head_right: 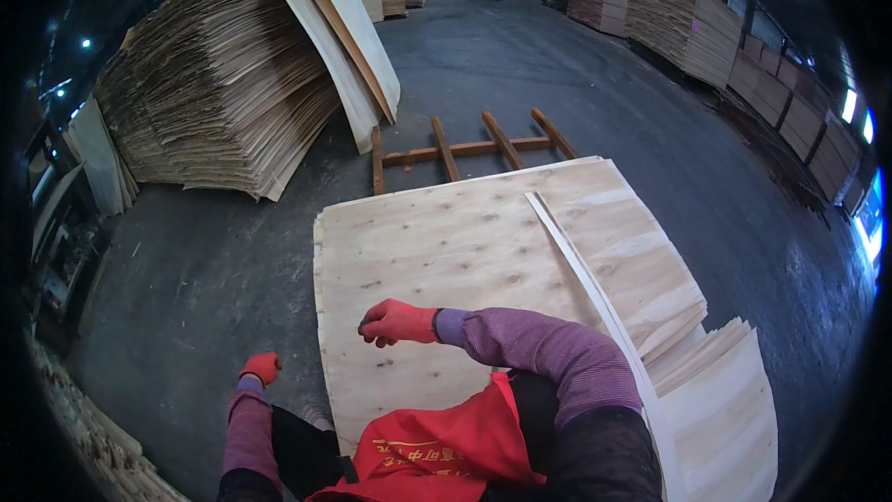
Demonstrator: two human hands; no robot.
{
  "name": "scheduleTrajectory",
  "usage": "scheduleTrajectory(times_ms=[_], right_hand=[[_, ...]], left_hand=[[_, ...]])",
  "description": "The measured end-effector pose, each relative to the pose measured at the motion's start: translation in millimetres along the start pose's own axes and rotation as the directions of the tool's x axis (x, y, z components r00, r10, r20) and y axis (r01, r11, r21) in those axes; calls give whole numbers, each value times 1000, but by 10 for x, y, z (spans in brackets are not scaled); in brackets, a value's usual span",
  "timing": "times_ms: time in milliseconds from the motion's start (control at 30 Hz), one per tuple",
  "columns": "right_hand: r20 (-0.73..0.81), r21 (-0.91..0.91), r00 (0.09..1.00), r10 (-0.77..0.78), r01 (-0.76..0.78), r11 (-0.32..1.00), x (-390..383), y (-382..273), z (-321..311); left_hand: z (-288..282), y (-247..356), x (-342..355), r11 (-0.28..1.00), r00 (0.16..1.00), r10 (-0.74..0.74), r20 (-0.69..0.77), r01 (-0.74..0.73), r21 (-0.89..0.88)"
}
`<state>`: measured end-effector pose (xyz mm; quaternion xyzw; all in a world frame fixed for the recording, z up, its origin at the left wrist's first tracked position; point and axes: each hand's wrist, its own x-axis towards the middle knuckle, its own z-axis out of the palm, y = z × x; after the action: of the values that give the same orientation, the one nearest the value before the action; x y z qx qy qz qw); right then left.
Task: Inspecting and handling thin wood veneer sheets in a factory setting.
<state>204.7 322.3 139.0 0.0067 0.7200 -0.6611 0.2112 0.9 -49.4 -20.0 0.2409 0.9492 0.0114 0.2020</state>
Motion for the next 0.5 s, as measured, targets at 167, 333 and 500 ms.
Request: scheduleTrajectory(times_ms=[167,333,500], right_hand=[[-8,2,1000,9,-9,1000,-20,-5,-6],[-5,-21,1000,5,-5,1000,-25,-18,-13],[-7,-4,1000,-11,11,1000,-31,-28,-7]], left_hand=[[-9,22,7,998,999,34,35,-35,54],[-20,27,-1,999,1000,2,22,-3,53],[10,-16,20,998,1000,23,-6,-22,56]])
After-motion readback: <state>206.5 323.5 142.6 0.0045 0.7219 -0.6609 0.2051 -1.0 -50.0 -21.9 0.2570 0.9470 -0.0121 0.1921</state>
